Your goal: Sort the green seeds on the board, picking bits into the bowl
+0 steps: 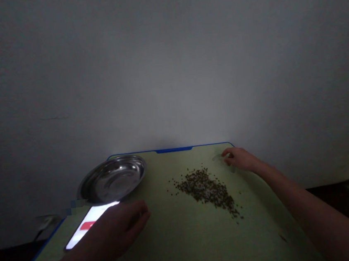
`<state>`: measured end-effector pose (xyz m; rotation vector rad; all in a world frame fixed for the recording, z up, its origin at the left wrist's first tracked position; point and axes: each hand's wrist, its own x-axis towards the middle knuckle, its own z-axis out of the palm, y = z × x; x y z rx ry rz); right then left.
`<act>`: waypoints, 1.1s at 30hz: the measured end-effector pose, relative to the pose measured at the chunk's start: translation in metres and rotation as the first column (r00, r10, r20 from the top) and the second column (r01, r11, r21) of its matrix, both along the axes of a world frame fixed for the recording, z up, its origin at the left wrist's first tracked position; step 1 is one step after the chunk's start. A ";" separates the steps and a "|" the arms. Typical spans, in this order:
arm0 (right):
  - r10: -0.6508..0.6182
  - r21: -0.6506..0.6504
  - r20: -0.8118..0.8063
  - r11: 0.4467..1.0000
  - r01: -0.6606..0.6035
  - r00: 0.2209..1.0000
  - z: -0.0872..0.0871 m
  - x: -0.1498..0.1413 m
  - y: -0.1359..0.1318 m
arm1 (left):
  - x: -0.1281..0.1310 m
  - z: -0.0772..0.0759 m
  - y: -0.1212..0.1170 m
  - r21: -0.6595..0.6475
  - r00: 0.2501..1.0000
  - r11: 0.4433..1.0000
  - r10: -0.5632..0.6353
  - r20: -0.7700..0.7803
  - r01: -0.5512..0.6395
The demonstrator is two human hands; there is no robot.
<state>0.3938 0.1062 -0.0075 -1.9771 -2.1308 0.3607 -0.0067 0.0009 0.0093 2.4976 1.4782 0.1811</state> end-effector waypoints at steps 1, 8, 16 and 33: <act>-0.019 -0.017 -0.007 1.000 0.018 1.000 -0.004 0.004 0.002 | 0.000 0.000 -0.001 -0.008 1.000 1.000 0.000 -0.004 0.000; -0.017 -0.052 -0.079 0.999 0.012 0.997 -0.014 -0.019 0.034 | 0.001 0.003 -0.002 -0.027 0.999 0.999 0.028 -0.047 -0.029; 0.187 -0.117 -0.198 0.970 -0.212 0.962 -0.017 -0.057 0.029 | 0.001 -0.001 -0.001 -0.035 0.999 0.999 0.012 -0.051 -0.014; 0.357 -0.041 -0.244 0.925 -0.378 0.902 -0.006 -0.074 -0.009 | 0.000 -0.003 0.000 -0.011 1.000 1.000 -0.005 -0.007 0.005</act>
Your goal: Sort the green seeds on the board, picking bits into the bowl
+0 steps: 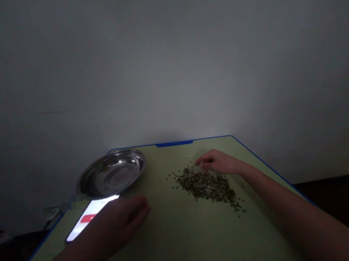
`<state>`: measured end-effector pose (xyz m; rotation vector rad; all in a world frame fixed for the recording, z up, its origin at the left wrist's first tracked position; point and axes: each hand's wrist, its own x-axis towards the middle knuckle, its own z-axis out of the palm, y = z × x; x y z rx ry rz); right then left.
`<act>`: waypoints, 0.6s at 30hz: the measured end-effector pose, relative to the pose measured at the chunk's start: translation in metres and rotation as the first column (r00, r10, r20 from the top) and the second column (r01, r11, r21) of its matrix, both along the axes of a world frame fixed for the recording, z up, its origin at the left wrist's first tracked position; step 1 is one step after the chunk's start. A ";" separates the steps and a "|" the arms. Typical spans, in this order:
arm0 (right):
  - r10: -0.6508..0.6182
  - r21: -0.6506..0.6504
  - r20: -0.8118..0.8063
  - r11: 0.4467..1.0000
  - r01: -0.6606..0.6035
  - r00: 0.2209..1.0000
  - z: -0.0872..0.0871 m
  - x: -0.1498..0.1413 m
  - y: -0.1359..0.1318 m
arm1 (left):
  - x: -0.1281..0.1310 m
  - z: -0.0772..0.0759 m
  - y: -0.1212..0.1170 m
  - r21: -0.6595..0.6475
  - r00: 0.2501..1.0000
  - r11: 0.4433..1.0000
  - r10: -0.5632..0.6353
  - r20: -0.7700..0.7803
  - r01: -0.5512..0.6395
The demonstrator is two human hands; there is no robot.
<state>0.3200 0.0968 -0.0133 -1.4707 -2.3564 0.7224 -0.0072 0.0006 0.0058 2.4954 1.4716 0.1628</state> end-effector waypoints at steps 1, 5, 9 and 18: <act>-0.002 0.011 0.000 1.000 0.002 1.000 0.001 -0.001 -0.002 | 0.000 0.000 0.000 0.002 1.000 1.000 -0.003 -0.004 0.003; -0.030 0.063 0.007 0.998 0.029 1.000 0.002 -0.009 -0.015 | 0.000 0.000 0.001 -0.005 1.000 1.000 -0.013 -0.002 0.013; -0.050 0.097 0.028 0.994 0.048 0.998 0.006 -0.017 -0.029 | 0.000 -0.001 0.000 -0.007 1.000 1.000 -0.014 -0.001 0.014; 0.004 0.122 0.048 0.992 -0.010 0.999 0.012 -0.037 -0.065 | 0.002 0.000 -0.001 0.010 0.999 1.000 -0.025 -0.022 0.025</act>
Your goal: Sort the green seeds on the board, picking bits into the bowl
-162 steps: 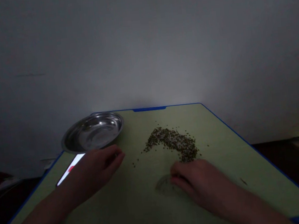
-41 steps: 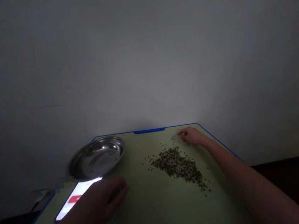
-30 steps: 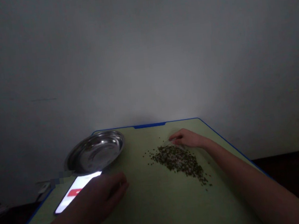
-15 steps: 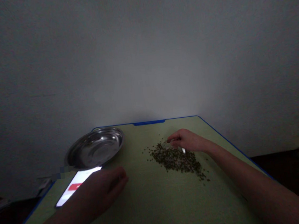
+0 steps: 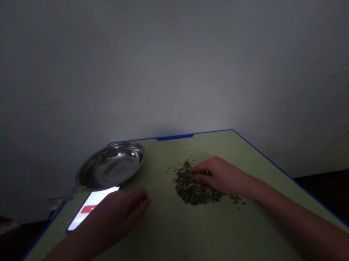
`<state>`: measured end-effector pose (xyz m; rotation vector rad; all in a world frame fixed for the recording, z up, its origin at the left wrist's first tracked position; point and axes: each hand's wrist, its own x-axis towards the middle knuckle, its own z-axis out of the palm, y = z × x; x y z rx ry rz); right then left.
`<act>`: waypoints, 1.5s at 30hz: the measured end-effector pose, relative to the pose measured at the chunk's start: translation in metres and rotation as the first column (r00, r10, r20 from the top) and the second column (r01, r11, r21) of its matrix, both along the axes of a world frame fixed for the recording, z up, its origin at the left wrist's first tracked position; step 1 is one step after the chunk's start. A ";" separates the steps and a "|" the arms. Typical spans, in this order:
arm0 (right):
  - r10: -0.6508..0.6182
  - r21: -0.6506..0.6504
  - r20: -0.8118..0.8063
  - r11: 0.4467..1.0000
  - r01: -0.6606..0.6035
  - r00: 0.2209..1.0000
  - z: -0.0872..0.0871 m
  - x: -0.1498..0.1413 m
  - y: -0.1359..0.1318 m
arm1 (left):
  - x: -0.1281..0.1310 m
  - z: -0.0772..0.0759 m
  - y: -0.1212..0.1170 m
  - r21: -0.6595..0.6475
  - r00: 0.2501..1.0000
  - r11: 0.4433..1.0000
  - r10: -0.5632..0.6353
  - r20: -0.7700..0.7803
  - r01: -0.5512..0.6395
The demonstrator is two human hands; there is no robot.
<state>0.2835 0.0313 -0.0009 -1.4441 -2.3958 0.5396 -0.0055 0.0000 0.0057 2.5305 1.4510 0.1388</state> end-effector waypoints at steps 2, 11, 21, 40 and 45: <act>0.011 0.010 0.002 1.000 -0.011 1.000 0.000 -0.005 -0.009 | 0.000 -0.001 0.000 0.011 1.000 1.000 -0.003 -0.001 0.003; 0.036 0.054 0.038 0.998 -0.038 0.999 0.004 -0.017 -0.041 | 0.001 -0.002 0.002 0.019 1.000 1.000 -0.020 0.005 0.020; 0.077 0.123 0.022 0.989 -0.079 0.997 0.010 -0.021 -0.067 | 0.000 -0.004 0.001 0.024 0.999 0.999 -0.035 -0.001 0.035; -0.298 0.098 -0.005 0.950 0.297 0.955 -0.016 0.070 -0.105 | 0.002 -0.003 0.003 0.029 0.998 0.998 -0.065 0.022 0.065; -0.278 0.084 -0.036 0.956 0.280 0.960 -0.018 0.053 -0.105 | 0.001 -0.003 0.002 0.031 0.997 0.997 -0.073 0.023 0.072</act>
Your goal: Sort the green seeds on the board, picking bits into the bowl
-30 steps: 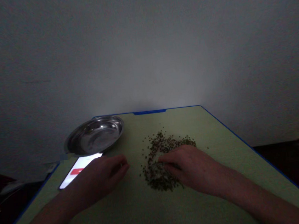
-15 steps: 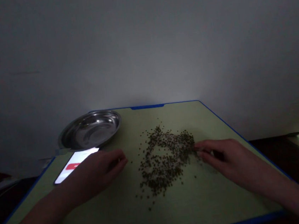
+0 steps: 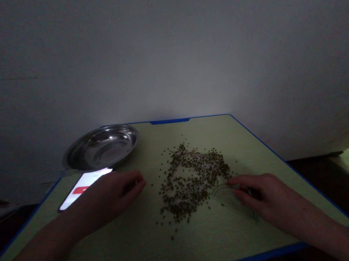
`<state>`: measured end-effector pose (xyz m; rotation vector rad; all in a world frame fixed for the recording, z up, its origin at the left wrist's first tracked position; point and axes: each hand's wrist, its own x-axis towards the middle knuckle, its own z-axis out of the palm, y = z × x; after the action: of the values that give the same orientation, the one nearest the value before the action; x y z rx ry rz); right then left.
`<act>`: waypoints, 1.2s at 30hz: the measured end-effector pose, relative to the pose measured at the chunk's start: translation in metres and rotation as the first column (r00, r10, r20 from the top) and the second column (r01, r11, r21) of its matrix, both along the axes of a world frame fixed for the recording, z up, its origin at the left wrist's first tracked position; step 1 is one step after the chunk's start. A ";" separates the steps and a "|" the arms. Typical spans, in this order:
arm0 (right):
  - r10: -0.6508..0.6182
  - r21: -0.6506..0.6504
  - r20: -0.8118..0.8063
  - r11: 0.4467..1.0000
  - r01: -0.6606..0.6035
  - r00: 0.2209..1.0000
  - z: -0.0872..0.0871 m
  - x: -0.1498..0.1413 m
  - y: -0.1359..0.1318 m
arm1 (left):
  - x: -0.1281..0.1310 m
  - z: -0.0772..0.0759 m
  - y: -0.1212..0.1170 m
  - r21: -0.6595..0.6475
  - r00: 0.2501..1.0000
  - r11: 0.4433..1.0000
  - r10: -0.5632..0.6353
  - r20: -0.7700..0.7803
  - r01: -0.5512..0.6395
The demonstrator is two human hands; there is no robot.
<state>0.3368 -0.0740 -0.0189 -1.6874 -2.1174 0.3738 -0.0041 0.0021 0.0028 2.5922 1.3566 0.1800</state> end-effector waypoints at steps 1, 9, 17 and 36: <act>0.007 -0.005 -0.005 1.000 -0.007 1.000 -0.001 -0.003 0.000 | 0.000 0.000 0.000 0.002 1.000 1.000 0.002 0.002 -0.002; 0.015 -0.039 -0.046 0.999 -0.017 0.999 -0.003 -0.015 -0.008 | 0.001 0.000 -0.001 0.013 1.000 1.000 0.004 0.004 -0.004; 0.022 -0.083 -0.070 0.996 -0.027 0.997 -0.001 -0.035 -0.016 | 0.001 0.002 -0.002 0.018 1.000 1.000 -0.009 0.014 0.009; 0.085 -0.036 -0.041 0.996 -0.087 0.996 -0.001 -0.058 -0.018 | 0.002 0.003 -0.005 0.021 1.000 1.000 -0.010 0.012 0.009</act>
<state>0.2784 -0.0916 -0.0201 -1.5997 -2.1717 0.4719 -0.0021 -0.0034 0.0059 2.6098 1.3453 0.2095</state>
